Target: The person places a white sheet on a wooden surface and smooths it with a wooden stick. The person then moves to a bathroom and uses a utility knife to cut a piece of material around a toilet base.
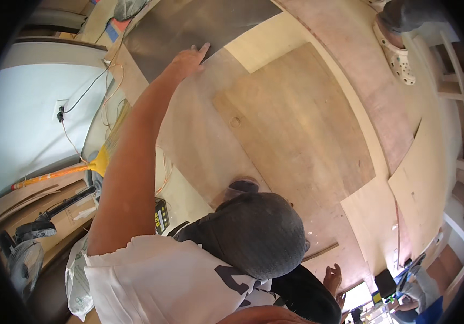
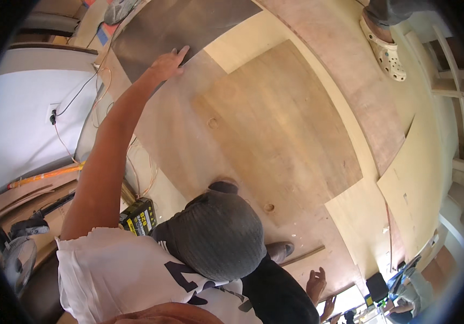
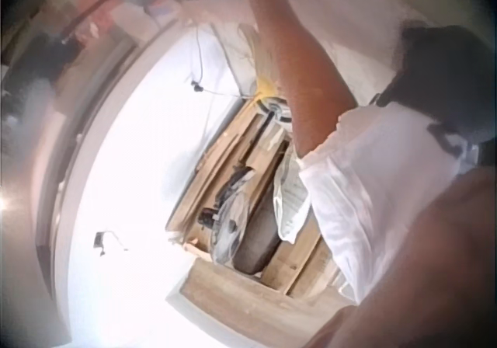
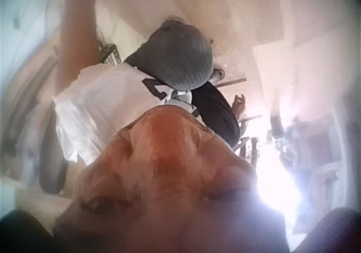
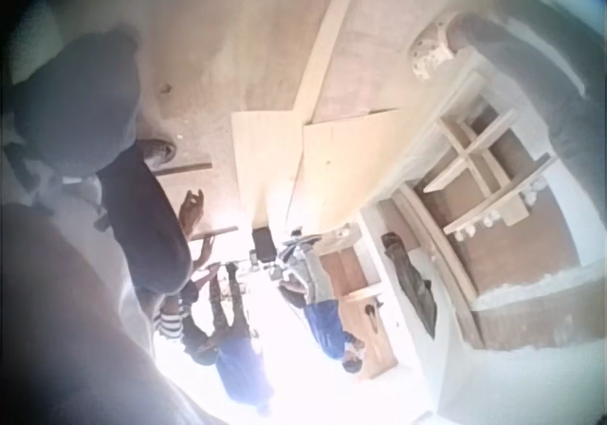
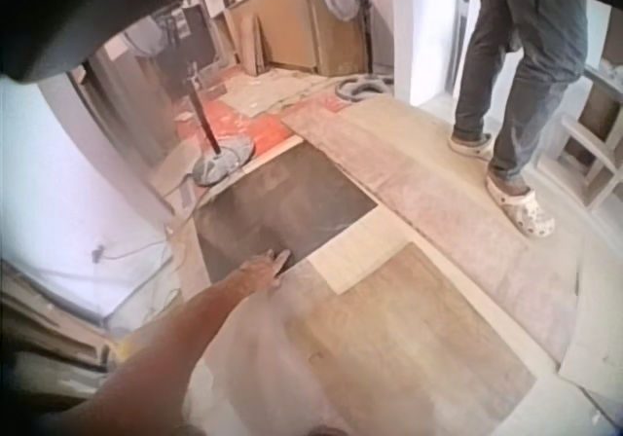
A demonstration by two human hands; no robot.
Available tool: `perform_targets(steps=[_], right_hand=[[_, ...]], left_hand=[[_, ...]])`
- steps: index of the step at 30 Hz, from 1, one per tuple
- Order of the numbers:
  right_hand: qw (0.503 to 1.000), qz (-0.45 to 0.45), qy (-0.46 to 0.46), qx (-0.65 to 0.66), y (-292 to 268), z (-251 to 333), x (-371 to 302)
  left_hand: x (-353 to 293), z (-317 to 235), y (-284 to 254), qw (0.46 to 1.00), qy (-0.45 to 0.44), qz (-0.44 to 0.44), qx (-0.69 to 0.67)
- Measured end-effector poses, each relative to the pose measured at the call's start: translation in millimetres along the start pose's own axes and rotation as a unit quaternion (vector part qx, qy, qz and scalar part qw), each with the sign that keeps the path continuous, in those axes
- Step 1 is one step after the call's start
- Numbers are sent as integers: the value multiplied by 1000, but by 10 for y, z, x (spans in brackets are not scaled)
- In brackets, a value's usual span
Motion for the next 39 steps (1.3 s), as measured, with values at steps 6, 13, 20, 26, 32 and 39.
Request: perform_targets(steps=[6,13,20,26,32,39], right_hand=[[1000,4,9,30,-61,102,38],[998,5,33,55,110,-13,-21],[993,39,80,72,566,-359,-122],[978,66,132,148,678,-461,-257],[978,81,140,131,909,-531,-319],[977,45,108,177,961,-575,-325]], left_hand=[[-53,39,211,989,-9,-60,136],[-39,24,-462,986,48,-134,90],[163,-54,-116,985,29,-164,-34],[359,427,68,985,17,-148,-91],[346,112,-265,989,65,-131,-35],[805,-245,-121,990,107,-79,38]])
Point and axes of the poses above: each hand's wrist, its own x-axis towards the middle knuckle, its own y-axis out of the palm, z = x × y, the point moved 6 cm from there along x, towards the middle knuckle, and after that the axes turned 4 degrees about y, right-handed, at the moved point
